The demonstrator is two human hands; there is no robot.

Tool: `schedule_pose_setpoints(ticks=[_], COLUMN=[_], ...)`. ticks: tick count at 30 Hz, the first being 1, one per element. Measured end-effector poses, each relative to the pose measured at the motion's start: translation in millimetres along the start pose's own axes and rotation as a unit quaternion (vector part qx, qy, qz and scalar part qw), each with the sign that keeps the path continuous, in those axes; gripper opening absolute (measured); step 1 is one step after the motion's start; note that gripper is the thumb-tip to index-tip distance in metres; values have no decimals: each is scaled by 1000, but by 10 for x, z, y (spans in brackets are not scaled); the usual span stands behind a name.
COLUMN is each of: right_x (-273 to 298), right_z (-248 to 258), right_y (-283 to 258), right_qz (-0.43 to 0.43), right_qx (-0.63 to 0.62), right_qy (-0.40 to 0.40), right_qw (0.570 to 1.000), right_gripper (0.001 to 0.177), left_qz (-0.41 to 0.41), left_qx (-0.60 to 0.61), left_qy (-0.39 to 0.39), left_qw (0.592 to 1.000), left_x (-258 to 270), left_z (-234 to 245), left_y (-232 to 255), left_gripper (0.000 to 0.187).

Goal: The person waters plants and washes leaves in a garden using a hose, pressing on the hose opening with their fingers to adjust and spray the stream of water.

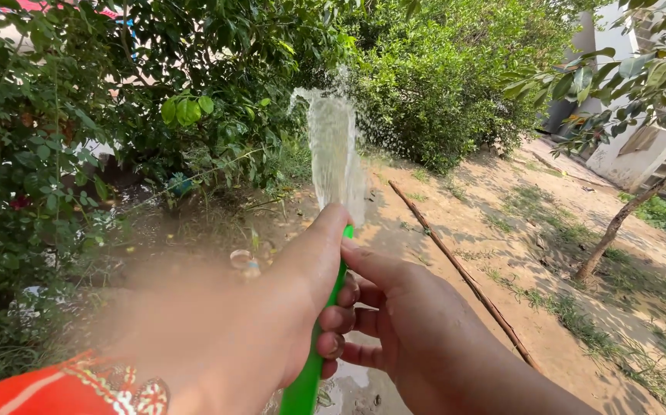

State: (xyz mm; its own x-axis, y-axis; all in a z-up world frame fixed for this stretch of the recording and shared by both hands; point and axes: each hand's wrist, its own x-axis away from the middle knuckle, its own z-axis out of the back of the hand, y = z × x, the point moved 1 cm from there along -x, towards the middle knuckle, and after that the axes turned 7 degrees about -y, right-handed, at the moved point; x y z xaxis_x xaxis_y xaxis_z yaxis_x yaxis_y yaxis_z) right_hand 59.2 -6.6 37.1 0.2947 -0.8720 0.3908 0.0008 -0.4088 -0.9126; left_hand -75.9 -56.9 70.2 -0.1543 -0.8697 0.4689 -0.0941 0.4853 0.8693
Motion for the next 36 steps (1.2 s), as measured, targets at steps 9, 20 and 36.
schedule_pose_setpoints(ticks=[9,20,36], right_x=[-205,-184,-400], right_z=[254,228,374], right_y=[244,23,29], right_qz=[17,40,65], right_qx=[-23,-50,-63], right_qy=[-35,-67,-119], right_qw=[999,996,989], right_gripper=[30,31,23], left_qz=[5,-98,-119], left_qx=[-69,191,186], left_qy=[90,50,-93], left_qw=[994,975,971], left_x=[112,-151,-676], left_z=[-86,-211,-231], left_y=[-80,-319,-501], left_gripper=[64,45,37])
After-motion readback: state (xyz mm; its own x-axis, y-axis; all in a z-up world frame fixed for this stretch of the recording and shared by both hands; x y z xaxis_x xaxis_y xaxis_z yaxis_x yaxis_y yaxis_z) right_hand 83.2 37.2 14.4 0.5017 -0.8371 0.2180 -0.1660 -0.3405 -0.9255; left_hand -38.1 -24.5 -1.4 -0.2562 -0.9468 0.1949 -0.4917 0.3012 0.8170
